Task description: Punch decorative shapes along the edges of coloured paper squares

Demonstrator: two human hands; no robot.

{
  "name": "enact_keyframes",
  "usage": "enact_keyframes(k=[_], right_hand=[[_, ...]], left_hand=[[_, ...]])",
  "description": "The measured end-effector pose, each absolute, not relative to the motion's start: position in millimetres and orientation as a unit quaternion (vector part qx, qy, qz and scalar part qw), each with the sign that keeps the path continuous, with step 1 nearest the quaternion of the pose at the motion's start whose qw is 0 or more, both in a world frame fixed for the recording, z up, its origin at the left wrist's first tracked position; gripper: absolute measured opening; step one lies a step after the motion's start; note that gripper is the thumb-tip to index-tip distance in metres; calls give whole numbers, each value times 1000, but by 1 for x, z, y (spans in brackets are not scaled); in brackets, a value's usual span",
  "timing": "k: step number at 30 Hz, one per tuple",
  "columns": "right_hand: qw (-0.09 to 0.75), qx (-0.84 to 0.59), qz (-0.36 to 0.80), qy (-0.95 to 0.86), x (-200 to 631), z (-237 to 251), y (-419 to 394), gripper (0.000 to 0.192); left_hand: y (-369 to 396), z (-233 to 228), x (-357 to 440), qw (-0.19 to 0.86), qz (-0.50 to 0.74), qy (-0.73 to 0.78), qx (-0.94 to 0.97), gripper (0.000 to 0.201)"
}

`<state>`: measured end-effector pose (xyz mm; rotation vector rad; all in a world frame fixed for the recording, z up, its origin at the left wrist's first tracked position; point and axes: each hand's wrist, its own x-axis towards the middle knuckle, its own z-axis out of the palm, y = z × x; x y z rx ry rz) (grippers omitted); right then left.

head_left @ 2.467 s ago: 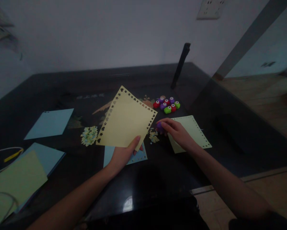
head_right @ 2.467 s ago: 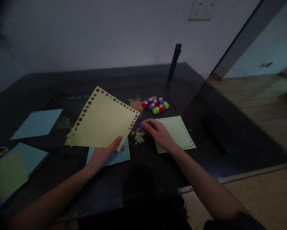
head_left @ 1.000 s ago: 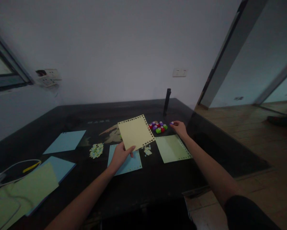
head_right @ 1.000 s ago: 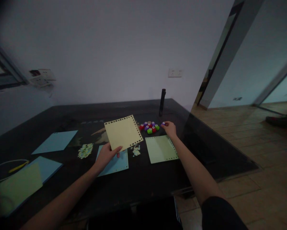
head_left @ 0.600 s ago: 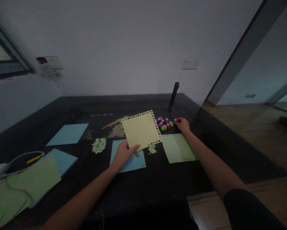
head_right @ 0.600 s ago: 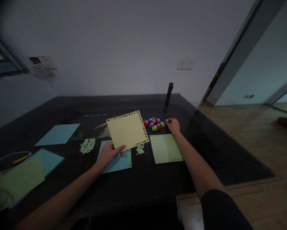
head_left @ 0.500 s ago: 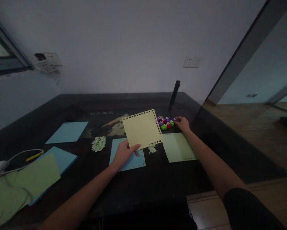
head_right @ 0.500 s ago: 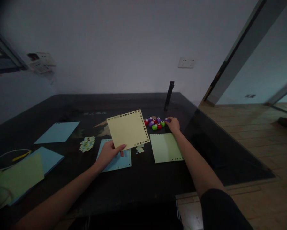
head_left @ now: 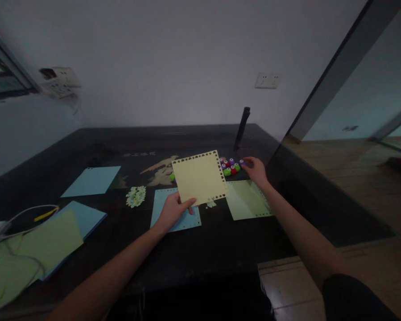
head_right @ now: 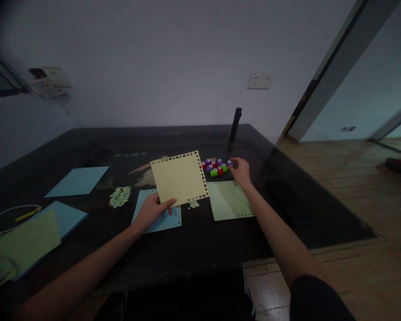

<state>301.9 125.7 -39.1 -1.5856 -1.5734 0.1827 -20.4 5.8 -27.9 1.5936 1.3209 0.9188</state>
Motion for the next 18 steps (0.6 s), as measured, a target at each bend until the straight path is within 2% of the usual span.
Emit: enact_keyframes(k=[5,9,13,18], right_hand=[[444,-508,332,-660,247,-11,58,32],[434,-498,449,-602,224,-9,32,31],[451,-493,498,-552,225,-18,31,28],[474,-491,498,-535,228,-19,32,24]], left_hand=[[2,-26,-19,447,354,513,641,26],[-1,-23,-14,468,339,506,640,27],[1,-26,-14,503,381,473,615,35],[10,-32,-21,459,441,488,597,31]])
